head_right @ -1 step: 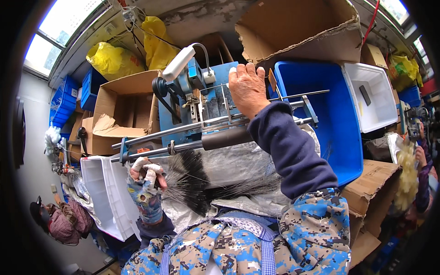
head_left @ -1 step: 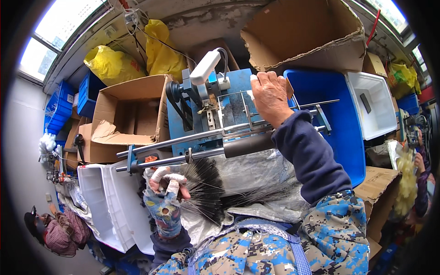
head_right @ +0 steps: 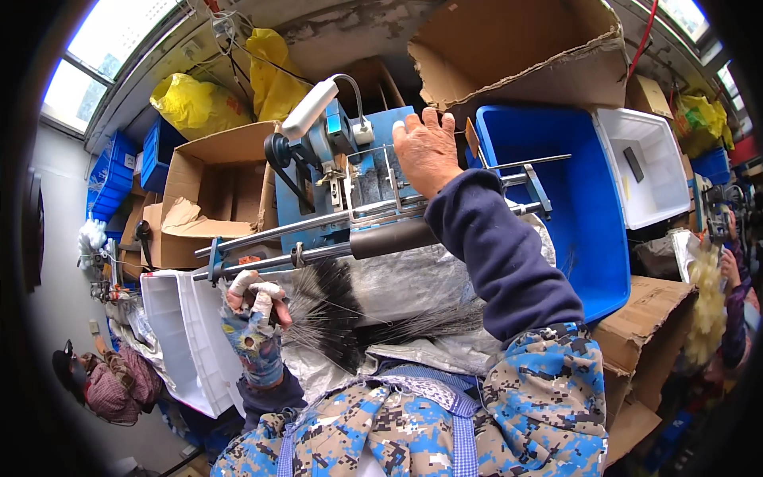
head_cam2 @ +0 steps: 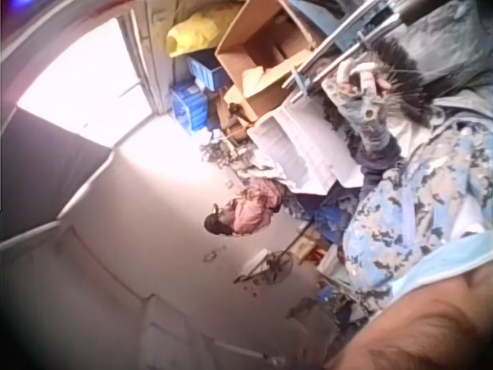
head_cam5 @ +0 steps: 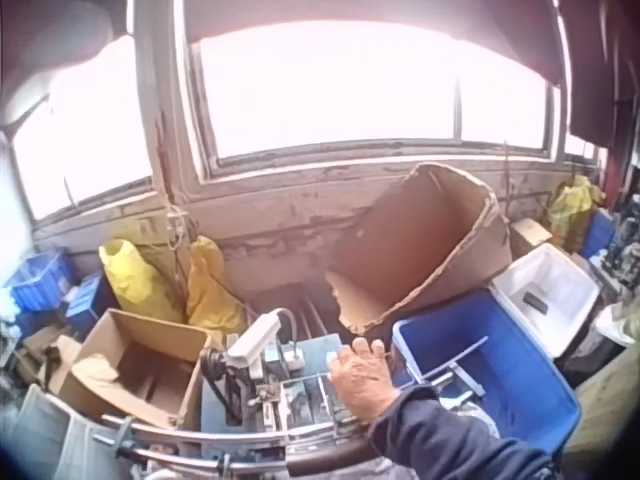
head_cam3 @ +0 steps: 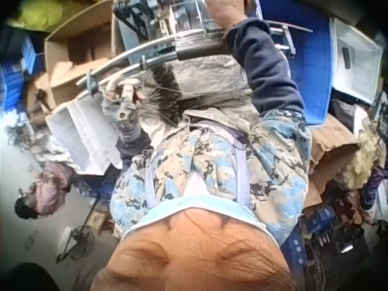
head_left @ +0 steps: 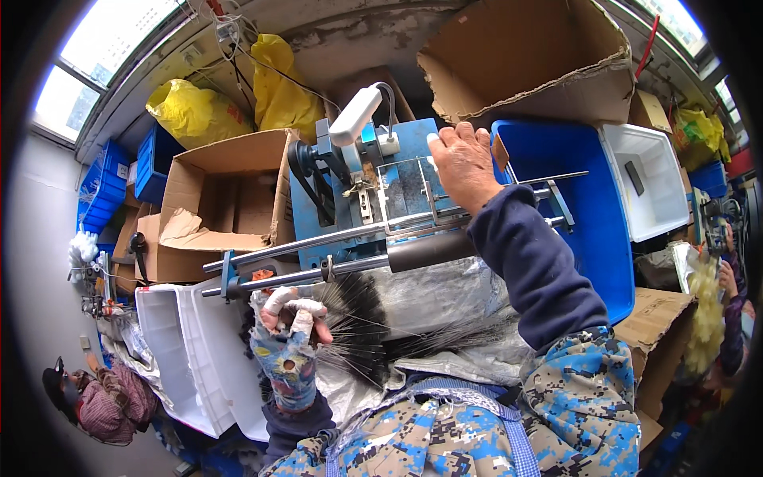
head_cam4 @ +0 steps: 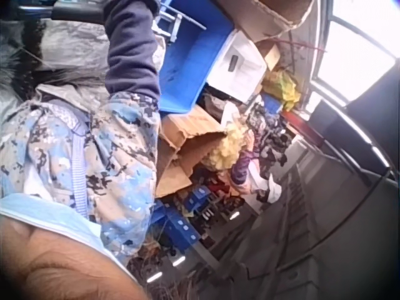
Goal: The person operates a blue industrial machine by repeatedly pulling a white handle to process a bundle of black bristles. The person holds the bristles with a gloved left hand while manipulating the machine's lever with the right hand. The processed bristles are collected in a white bin below the machine.
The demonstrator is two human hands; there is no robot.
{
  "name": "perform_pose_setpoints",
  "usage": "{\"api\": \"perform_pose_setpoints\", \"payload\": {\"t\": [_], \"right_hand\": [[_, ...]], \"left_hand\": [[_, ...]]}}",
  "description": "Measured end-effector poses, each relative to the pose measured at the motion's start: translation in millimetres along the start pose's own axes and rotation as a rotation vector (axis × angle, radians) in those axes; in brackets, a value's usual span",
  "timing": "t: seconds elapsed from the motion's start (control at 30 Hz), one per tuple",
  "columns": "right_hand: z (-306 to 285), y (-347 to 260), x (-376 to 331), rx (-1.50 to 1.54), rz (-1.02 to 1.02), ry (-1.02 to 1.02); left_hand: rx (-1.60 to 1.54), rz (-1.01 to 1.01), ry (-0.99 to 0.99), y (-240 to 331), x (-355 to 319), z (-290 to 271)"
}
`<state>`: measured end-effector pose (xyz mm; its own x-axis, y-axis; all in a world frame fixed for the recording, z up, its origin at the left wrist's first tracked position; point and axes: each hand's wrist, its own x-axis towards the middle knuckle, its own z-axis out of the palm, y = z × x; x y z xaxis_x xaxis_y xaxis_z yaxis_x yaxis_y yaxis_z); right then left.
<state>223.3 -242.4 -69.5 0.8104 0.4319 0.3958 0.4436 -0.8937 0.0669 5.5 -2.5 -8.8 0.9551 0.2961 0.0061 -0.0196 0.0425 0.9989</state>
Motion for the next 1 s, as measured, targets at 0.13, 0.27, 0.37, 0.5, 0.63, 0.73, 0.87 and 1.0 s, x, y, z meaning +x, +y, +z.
{"api": "perform_pose_setpoints", "payload": {"t": [0.13, 0.27, 0.37, 0.5, 0.63, 0.73, 0.87, 1.0], "right_hand": [[-30.3, 1.8, -4.9, 0.11, -0.1, -0.298], [-109.0, 1.8, -70.9, 0.3, -0.25, -0.387], [-112.2, -29.0, -101.1, 0.723, -0.35, -0.306], [-103.9, -112.4, -97.6, 1.863, -0.011, -0.655], [-103.6, -72.8, -75.2, 1.478, -0.133, -0.401], [-92.6, -47.9, -46.4, 0.719, -0.071, -0.187], [-29.0, -51.4, 9.7, 0.329, -0.037, -0.222], [1.7, -48.3, 20.7, 0.219, 0.013, -0.269]], "left_hand": [[-0.049, 0.128, 0.028, 4.8, -1.6, -13.9], [-0.132, 0.22, -0.002, -1.8, 1.8, -67.4], [-0.058, 0.236, 0.005, -2.1, 2.1, -21.2], [0.266, 0.351, -0.27, -2.0, -10.8, 29.5], [0.337, 0.151, -0.294, -5.4, -12.3, 2.2], [1.464, 0.542, -0.385, -42.5, 11.4, -30.1], [1.249, 0.305, -0.391, -154.8, 16.3, -81.3], [1.45, 0.562, -0.405, -109.4, 21.8, -57.8]]}}
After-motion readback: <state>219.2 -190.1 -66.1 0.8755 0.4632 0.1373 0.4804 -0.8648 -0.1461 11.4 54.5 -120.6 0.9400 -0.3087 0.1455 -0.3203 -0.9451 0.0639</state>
